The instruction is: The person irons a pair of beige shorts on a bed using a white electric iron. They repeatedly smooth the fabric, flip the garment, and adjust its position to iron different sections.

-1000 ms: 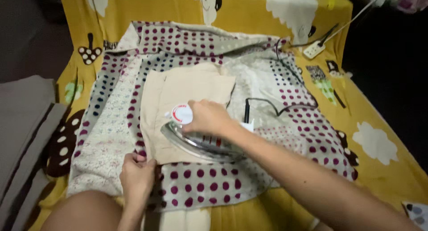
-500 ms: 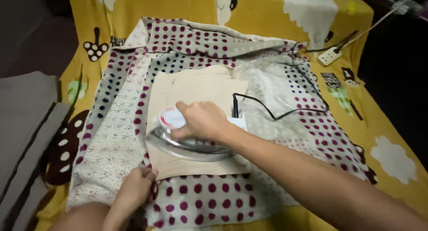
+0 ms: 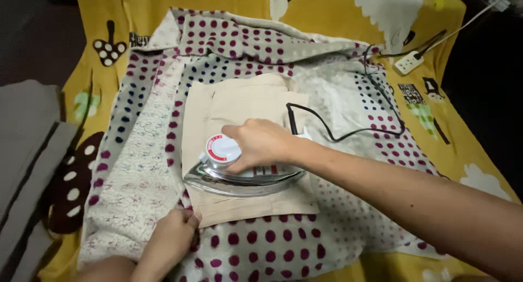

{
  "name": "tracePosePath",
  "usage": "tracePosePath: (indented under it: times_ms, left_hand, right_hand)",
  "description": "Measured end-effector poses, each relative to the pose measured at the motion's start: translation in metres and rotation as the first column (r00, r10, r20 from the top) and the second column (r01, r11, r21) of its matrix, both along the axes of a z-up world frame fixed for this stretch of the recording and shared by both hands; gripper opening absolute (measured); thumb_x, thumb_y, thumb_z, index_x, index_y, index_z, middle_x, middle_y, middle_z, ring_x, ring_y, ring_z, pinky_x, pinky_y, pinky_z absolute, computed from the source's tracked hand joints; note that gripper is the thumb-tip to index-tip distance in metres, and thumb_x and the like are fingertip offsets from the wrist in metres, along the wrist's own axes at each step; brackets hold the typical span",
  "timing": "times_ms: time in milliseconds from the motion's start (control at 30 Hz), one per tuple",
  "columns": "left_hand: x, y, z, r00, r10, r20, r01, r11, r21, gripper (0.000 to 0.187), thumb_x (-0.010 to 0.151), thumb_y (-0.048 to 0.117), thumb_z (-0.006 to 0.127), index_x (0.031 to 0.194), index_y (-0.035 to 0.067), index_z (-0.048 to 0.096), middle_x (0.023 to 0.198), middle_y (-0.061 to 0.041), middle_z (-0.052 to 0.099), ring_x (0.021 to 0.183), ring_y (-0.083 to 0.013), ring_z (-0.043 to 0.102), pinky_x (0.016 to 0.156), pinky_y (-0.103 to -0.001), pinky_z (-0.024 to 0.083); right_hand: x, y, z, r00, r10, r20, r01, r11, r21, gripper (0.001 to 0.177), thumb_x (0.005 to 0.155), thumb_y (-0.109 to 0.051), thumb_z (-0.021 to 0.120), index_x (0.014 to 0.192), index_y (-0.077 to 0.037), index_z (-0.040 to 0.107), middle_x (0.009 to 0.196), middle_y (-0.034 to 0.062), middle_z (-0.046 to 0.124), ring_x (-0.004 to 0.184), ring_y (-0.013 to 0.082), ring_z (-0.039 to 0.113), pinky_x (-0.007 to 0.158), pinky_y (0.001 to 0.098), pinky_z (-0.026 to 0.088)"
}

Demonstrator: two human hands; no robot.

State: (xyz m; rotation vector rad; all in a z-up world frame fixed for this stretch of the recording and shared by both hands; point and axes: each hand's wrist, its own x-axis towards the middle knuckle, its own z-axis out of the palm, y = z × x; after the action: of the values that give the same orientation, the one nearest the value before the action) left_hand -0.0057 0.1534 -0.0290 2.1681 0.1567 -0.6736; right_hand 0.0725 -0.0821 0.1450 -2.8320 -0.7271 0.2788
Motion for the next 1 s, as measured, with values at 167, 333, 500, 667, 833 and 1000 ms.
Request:
tracePosePath:
  times_ms: [167,333,500,667,833,1000]
  left_hand:
    - [0.005,0.002,-0.013,0.993,-0.095,0.076,0.076,0.974,0.215,0.040,0.091,0.042,0.062,0.099,0.005,0.075,0.095,-0.024,0.075,0.098,-0.0406,0.071,0.090,-0.049,0.055]
    - [0.020,0.002,-0.031,0.977,-0.139,0.163,0.107,0.976,0.189,0.039,0.089,0.041,0.064,0.097,0.005,0.076,0.098,-0.026,0.074,0.101,-0.0427,0.071,0.091,-0.049,0.056]
    - [0.033,0.015,-0.015,0.986,-0.146,-0.081,0.146,0.989,-0.010,0.042,0.094,0.025,0.052,0.077,-0.007,0.074,0.077,-0.032,0.076,0.079,-0.0500,0.078,0.077,-0.056,0.061]
    - [0.108,-0.018,0.022,0.779,0.246,0.576,-0.362,0.928,0.092,0.023,0.089,0.012,0.055,0.093,-0.008,0.067,0.095,-0.032,0.069,0.091,-0.0484,0.068,0.078,-0.058,0.053]
    - [0.141,-0.083,0.039,0.607,0.294,0.739,-0.532,0.841,0.102,0.027,0.101,0.018,0.053,0.107,-0.005,0.064,0.110,-0.027,0.067,0.094,-0.0448,0.069,0.078,-0.056,0.055]
    - [0.129,-0.086,0.033,0.773,0.022,0.634,-0.318,0.878,0.358,0.046,0.114,0.033,0.041,0.100,-0.001,0.069,0.098,-0.026,0.073,0.089,-0.0433,0.073,0.079,-0.054,0.056]
  right_hand:
    - [0.035,0.000,-0.019,0.965,-0.122,0.232,0.118,0.993,0.032,0.066,0.070,-0.056,0.076,0.104,0.000,0.066,0.075,0.0252,0.071,0.071,0.0419,0.072,0.069,0.0505,0.058]
    - [0.070,0.007,-0.033,0.898,-0.334,0.287,0.326,0.942,0.076,0.066,0.073,-0.057,0.076,0.104,0.001,0.066,0.082,0.0257,0.072,0.076,0.0419,0.073,0.073,0.0507,0.058]
    - [0.053,0.007,-0.036,0.910,-0.312,0.272,0.278,0.948,0.156,0.067,0.071,-0.053,0.081,0.101,0.004,0.063,0.087,0.0265,0.072,0.082,0.0427,0.072,0.073,0.0513,0.057]
    - [0.031,-0.012,-0.022,0.955,-0.283,0.088,0.252,0.932,0.261,0.059,0.078,-0.054,0.078,0.107,-0.004,0.066,0.090,0.0238,0.073,0.084,0.0406,0.074,0.078,0.0499,0.057]
    - [0.003,-0.004,-0.020,0.781,-0.597,0.183,0.584,0.802,0.125,0.055,0.091,-0.049,0.068,0.113,-0.001,0.058,0.092,0.0259,0.073,0.089,0.0439,0.072,0.079,0.0536,0.057]
    - [0.011,0.000,-0.025,0.568,-0.814,0.127,0.799,0.581,0.152,0.052,0.091,-0.048,0.068,0.115,-0.003,0.058,0.095,0.0239,0.074,0.091,0.0438,0.072,0.080,0.0542,0.056]
